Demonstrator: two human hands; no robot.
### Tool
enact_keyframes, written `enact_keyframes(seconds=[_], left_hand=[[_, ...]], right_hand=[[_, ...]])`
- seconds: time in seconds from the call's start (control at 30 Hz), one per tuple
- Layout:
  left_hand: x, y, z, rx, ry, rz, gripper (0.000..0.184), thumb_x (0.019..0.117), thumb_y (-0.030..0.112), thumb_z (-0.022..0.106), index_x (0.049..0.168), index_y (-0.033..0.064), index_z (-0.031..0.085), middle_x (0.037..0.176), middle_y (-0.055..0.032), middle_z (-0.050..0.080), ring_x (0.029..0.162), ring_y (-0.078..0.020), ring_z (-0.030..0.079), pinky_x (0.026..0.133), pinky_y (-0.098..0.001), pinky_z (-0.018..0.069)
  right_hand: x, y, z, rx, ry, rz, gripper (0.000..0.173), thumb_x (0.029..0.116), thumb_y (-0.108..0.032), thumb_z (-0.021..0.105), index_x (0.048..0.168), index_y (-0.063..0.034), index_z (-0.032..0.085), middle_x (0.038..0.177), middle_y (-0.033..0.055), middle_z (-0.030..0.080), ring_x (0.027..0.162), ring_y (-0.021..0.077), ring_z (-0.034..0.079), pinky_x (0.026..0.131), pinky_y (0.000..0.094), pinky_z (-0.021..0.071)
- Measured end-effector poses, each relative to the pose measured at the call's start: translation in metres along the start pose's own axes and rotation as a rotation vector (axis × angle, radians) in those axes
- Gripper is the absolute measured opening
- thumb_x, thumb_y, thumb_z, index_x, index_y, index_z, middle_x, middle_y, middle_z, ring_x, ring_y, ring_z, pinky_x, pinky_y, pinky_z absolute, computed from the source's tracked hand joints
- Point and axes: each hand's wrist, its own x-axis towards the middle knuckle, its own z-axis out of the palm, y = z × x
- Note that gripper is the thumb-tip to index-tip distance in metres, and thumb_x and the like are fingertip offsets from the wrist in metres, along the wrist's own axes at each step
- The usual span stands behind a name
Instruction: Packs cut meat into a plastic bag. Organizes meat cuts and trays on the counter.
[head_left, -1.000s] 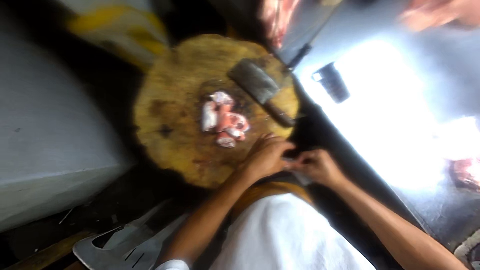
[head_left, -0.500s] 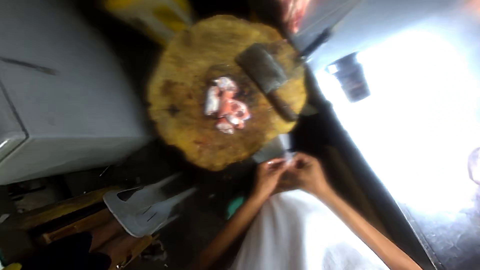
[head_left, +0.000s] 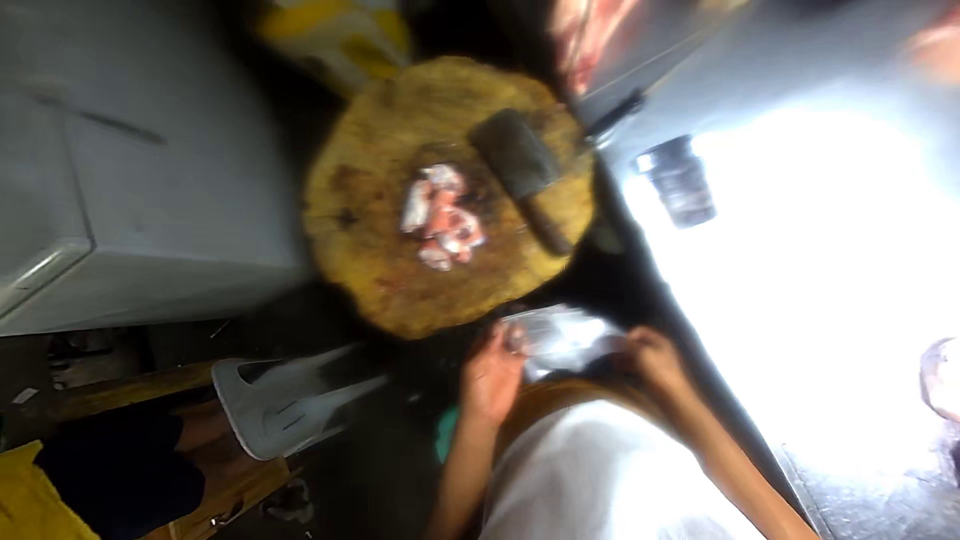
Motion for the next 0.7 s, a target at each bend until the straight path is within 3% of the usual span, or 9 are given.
enact_keyframes(seconds=[0.07,0.1,0.2,0.3,0.37,0.5,0.57,0.63,0.7], left_hand=[[-0.001,0.012,0.002,0.192,-0.018,0.1,0.027,0.1066,0.012,0.038,0.112,0.0046,0.063,0.104,-0.0125,0.074,0.086,-0.018,0.073,0.078,-0.0326,0.0617],[-0.001,0.017,0.004,0.32,-0.047,0.128,0.027,0.1083,0.012,0.034,0.114,0.005,0.059,0.104,-0.0112,0.074,0.081,-0.0153,0.072,0.072,-0.0294,0.0614],[0.001,0.019,0.013,0.647,-0.182,0.146,0.024,0.1091,0.016,0.035,0.119,0.0079,0.055,0.1,-0.0053,0.073,0.071,-0.0119,0.069,0.064,-0.0285,0.0592],[0.002,0.006,0.033,0.836,-0.292,0.176,0.022,0.1082,0.014,0.041,0.12,0.0008,0.053,0.098,-0.0013,0.066,0.083,-0.0069,0.065,0.075,-0.0283,0.0574],[0.0,0.004,0.042,0.817,-0.347,0.23,0.015,0.1072,0.011,0.043,0.114,0.0016,0.054,0.091,0.0045,0.059,0.08,-0.0002,0.058,0.076,-0.0216,0.0526],[-0.015,0.034,0.027,0.878,-0.363,0.286,0.012,0.1073,0.013,0.047,0.111,0.0053,0.055,0.083,0.0073,0.056,0.064,0.0034,0.05,0.057,-0.0147,0.0448],[-0.022,0.066,0.009,1.089,-0.142,0.468,0.022,0.1033,0.012,0.056,0.12,-0.0015,0.06,0.111,-0.0046,0.071,0.087,-0.0037,0.066,0.075,-0.022,0.0563],[-0.026,0.095,-0.006,1.22,0.046,0.632,0.04,0.099,0.018,0.064,0.13,-0.0065,0.057,0.131,-0.0156,0.066,0.111,-0.0178,0.068,0.094,-0.0353,0.0582],[-0.032,0.1,-0.005,1.083,0.017,0.586,0.038,0.0999,0.015,0.062,0.13,-0.0074,0.056,0.128,-0.0162,0.066,0.112,-0.0222,0.068,0.096,-0.0397,0.0587]], right_hand=[[-0.012,-0.009,-0.014,-0.078,-0.186,-0.072,0.037,0.0937,-0.012,0.07,0.127,-0.0018,0.058,0.114,0.0119,0.068,0.096,0.0208,0.07,0.081,0.0382,0.0619],[-0.019,-0.016,-0.02,-0.128,-0.219,-0.184,0.048,0.0902,-0.014,0.072,0.135,-0.0022,0.058,0.127,0.0115,0.066,0.108,0.0195,0.068,0.089,0.0358,0.0601],[-0.038,-0.049,-0.012,-0.065,-0.405,-0.598,0.028,0.0913,-0.006,0.061,0.117,-0.0002,0.071,0.129,0.0126,0.067,0.119,0.0224,0.065,0.1,0.0366,0.0572],[-0.049,-0.079,0.047,-0.13,-0.589,-0.719,0.025,0.0923,-0.004,0.054,0.099,-0.0068,0.077,0.112,0.0017,0.074,0.107,0.009,0.068,0.093,0.0289,0.0581],[-0.038,-0.085,0.088,-0.265,-0.521,-0.617,0.016,0.0935,-0.011,0.06,0.099,-0.0023,0.072,0.095,0.0001,0.073,0.091,0.0021,0.068,0.084,0.0254,0.058],[0.015,-0.077,0.14,-0.195,-0.5,-0.38,0.042,0.0984,-0.008,0.062,0.134,0.0127,0.054,0.127,0.0182,0.065,0.117,0.0103,0.062,0.104,0.025,0.0501],[0.018,-0.098,0.164,-0.258,-0.419,-0.22,0.038,0.1018,-0.003,0.054,0.137,0.0122,0.052,0.13,0.0222,0.063,0.116,0.0177,0.063,0.1,0.0317,0.0524],[0.025,-0.118,0.196,-0.15,-0.388,-0.033,0.036,0.1107,-0.013,0.039,0.139,0.0069,0.05,0.127,0.0224,0.064,0.109,0.0254,0.069,0.089,0.04,0.0602],[0.035,-0.124,0.222,-0.078,-0.38,0.059,0.045,0.1129,-0.028,0.033,0.139,0.003,0.052,0.127,0.0221,0.065,0.11,0.0309,0.068,0.087,0.0473,0.0601]])
